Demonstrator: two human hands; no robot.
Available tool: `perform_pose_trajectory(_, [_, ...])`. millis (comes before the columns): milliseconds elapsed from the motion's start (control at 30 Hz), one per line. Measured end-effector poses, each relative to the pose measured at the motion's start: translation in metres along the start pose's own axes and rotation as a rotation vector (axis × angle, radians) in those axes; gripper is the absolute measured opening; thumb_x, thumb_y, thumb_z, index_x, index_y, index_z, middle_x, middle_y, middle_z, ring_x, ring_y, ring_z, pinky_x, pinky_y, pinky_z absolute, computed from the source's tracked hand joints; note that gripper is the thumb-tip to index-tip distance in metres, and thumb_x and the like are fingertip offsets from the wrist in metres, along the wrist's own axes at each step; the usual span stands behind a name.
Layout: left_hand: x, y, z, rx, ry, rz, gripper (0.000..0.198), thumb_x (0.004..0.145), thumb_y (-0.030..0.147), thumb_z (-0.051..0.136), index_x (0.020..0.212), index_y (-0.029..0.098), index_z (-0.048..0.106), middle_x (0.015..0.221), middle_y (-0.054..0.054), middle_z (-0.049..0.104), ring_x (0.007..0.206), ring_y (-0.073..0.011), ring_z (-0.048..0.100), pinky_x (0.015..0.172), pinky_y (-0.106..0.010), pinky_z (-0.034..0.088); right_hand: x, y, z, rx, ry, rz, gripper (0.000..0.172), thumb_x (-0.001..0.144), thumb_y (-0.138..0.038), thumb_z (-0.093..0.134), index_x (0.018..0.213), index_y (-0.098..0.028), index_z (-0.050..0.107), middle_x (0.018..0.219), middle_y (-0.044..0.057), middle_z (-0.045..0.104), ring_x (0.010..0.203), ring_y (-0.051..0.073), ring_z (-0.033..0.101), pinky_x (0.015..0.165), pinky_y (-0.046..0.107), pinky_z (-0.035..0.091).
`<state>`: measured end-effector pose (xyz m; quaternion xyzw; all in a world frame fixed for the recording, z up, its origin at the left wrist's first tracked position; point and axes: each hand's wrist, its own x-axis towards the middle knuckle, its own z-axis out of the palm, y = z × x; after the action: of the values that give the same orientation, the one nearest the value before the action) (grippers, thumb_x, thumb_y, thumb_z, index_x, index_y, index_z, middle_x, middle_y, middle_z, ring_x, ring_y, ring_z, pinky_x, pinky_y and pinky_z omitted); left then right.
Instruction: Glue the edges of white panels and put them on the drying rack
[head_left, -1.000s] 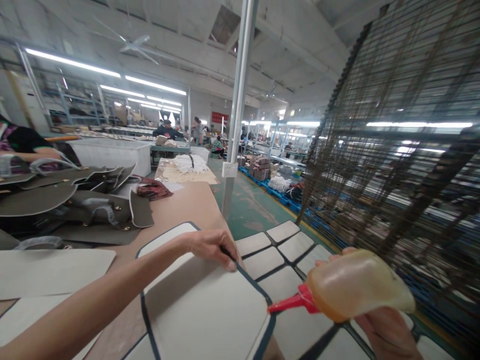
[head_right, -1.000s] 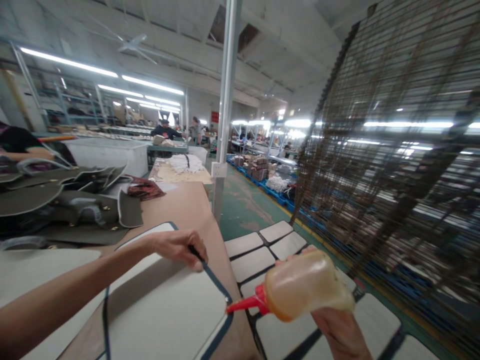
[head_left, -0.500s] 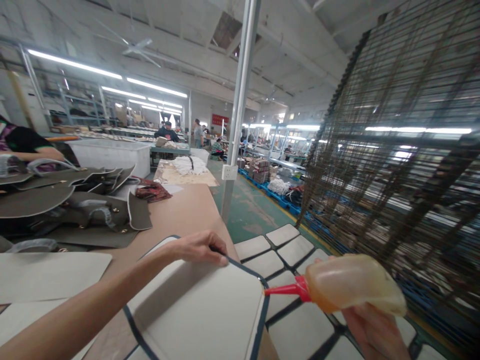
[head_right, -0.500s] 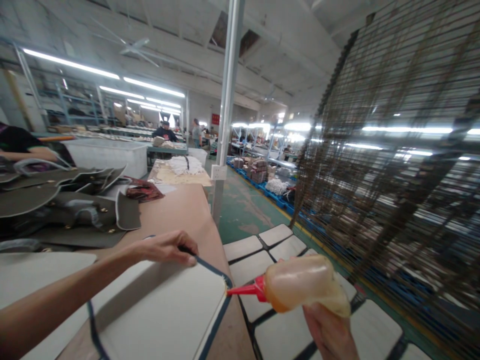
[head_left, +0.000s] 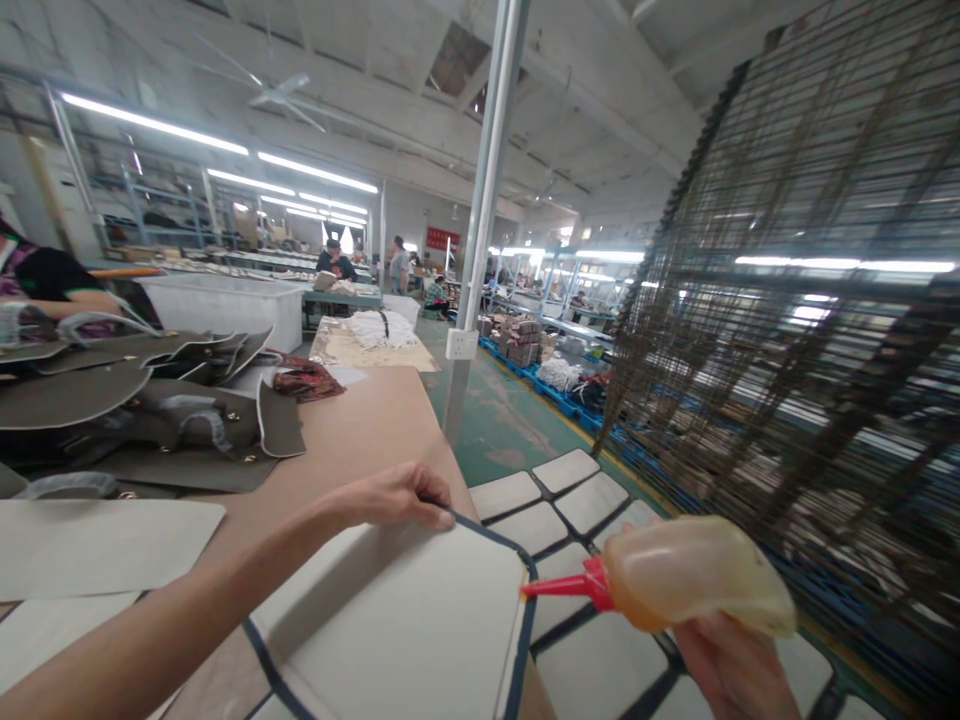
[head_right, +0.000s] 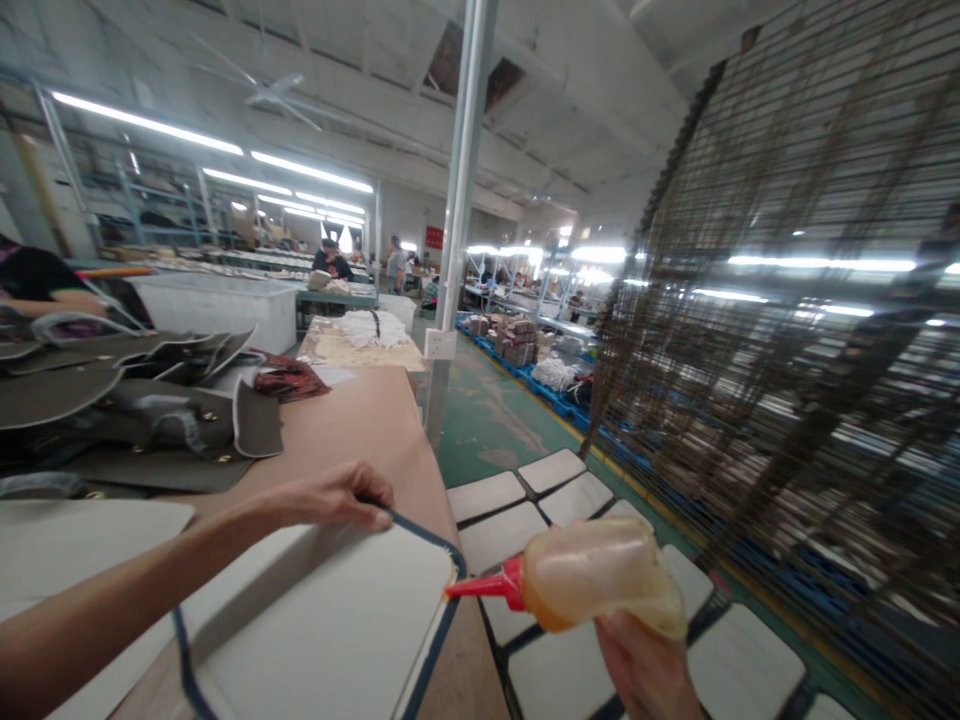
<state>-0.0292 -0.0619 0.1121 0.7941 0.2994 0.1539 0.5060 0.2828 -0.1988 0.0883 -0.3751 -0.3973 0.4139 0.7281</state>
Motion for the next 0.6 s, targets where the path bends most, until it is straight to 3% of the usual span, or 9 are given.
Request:
perform_pose_trajectory(100, [-0.001,0.0,0.001,-0.034,0.014,-0.012,0.045,0.069,0.056,0.069,0.063,0.013,0.06,0.051,0.005,0.038,0.05,-0.0066,0.028,0.043,-0.021,0.016,-0.004,0.003,0.001,0.075,0.057,0.007,0.077,0.057,-0.037,0.086,0.127,-0.038,0.053,0.109,0.001,0.07,0.105,0.03,0.063,0.103,0.048,0.043])
perform_pose_trajectory(233, [-0.001,0.0,0.001,-0.063,0.029,-0.042,0.045,0.067,0.056,0.071,0.062,0.013,0.06,0.05,0.005,0.039,0.049,-0.0066,0.028,0.043,-0.021,0.016,-0.007,0.008,-0.003,0.065,0.035,-0.004,0.078,0.063,-0.036,0.083,0.132,-0.041,0.047,0.111,0.0,0.069,0.104,0.028,0.064,0.101,0.048,0.044])
perform_pose_trajectory(433, [-0.002,-0.001,0.0,-0.137,0.039,-0.096,0.044,0.064,0.054,0.074,0.061,0.013,0.06,0.05,0.005,0.044,0.048,-0.0064,0.031,0.042,-0.02,0.019,-0.012,0.008,-0.003,0.021,0.056,0.015,0.086,0.06,-0.041,0.084,0.135,-0.037,0.044,0.113,0.004,0.068,0.103,0.03,0.064,0.1,0.048,0.046])
perform_pose_trajectory(600, [-0.004,-0.004,-0.001,-0.219,0.04,-0.171,0.041,0.062,0.051,0.077,0.064,0.013,0.064,0.054,0.003,0.053,0.047,-0.0073,0.04,0.043,-0.019,0.026,-0.02,0.007,0.001,0.045,0.057,0.113,0.08,0.058,-0.038,0.084,0.131,-0.031,0.051,0.104,0.004,0.071,0.102,0.03,0.064,0.103,0.046,0.043])
